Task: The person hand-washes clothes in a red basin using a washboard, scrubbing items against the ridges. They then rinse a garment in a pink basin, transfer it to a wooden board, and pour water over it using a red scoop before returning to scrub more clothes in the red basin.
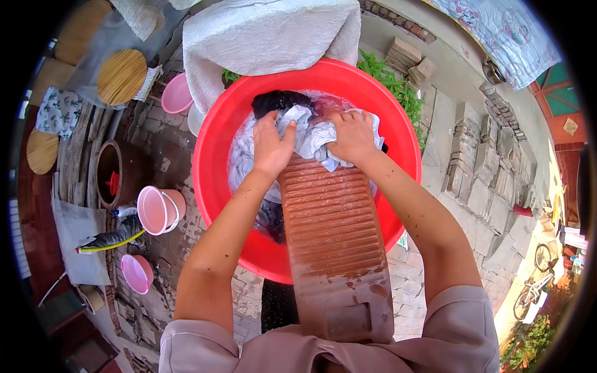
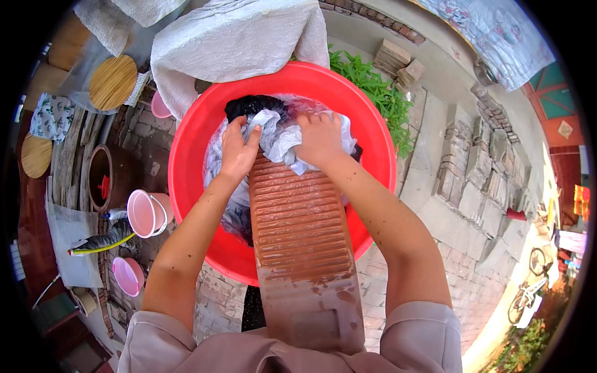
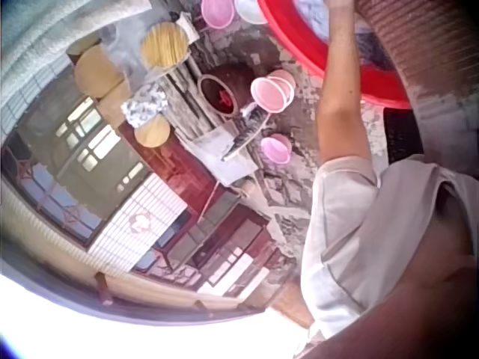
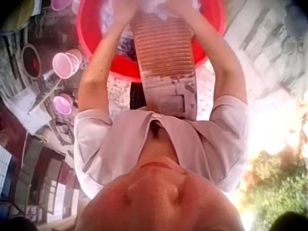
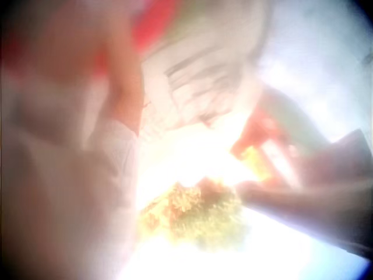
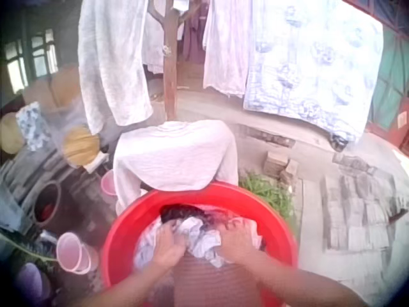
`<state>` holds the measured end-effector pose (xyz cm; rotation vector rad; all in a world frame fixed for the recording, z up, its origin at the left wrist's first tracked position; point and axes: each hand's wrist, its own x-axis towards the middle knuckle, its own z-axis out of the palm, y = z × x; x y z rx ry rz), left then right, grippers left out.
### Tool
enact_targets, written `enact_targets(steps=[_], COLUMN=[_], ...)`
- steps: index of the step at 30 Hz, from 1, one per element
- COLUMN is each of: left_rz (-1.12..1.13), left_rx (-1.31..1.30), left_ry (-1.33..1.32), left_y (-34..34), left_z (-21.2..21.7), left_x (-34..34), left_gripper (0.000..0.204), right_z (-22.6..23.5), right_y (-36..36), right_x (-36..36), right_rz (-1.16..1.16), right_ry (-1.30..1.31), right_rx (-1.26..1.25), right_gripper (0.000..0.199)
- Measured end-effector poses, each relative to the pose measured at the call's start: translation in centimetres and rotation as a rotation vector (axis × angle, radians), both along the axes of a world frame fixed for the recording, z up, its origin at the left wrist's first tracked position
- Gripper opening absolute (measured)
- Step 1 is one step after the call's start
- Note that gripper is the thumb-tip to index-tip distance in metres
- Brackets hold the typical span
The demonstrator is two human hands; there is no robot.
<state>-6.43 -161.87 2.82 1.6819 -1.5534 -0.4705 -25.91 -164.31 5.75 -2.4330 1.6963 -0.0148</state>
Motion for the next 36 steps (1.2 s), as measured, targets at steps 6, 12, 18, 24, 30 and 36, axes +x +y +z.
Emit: enact_targets(steps=[6,12,18,24,30,36], left_rz=[0.108,0.461,0.294,-0.382,-0.773,-0.32], left_rx=[0.678,0.61,0.421,0.343,-0.001,0.205], left_ry=[-0.142,0.209,1.034,0.606,-0.017,-0.537], left_y=[3.8,0.3,0.2,5.9,13.0,2.7], left_z=[-4.8,-12.4,3.8,18.8,16.3,-3.2], left_x=[2.8,10.9,5.3,-3.7,-7.8,-4.1], left_gripper=[0.06,0.056,0.037,0.038,0.043,0.059], right_z=[-5.3,-6.1,1.0,7.6,11.1,-0.9], right_y=[-4.0,-3.6,8.4,17.9,19.0,5.4], right_x=[3.4,9.5,-2.9,-10.1,-9.0,-2.4], right_rz=[-0.175,-0.158,0.13,-0.036,-0.059,-0.029], right_ry=[0.116,-0.039,-0.571,-0.662,-0.842,-0.225], right_rx=[-0.002,-0.022,-0.127,0.007,0.018,-0.029], right_gripper=[0.073,0.048,0.035,0.038,0.062,0.064])
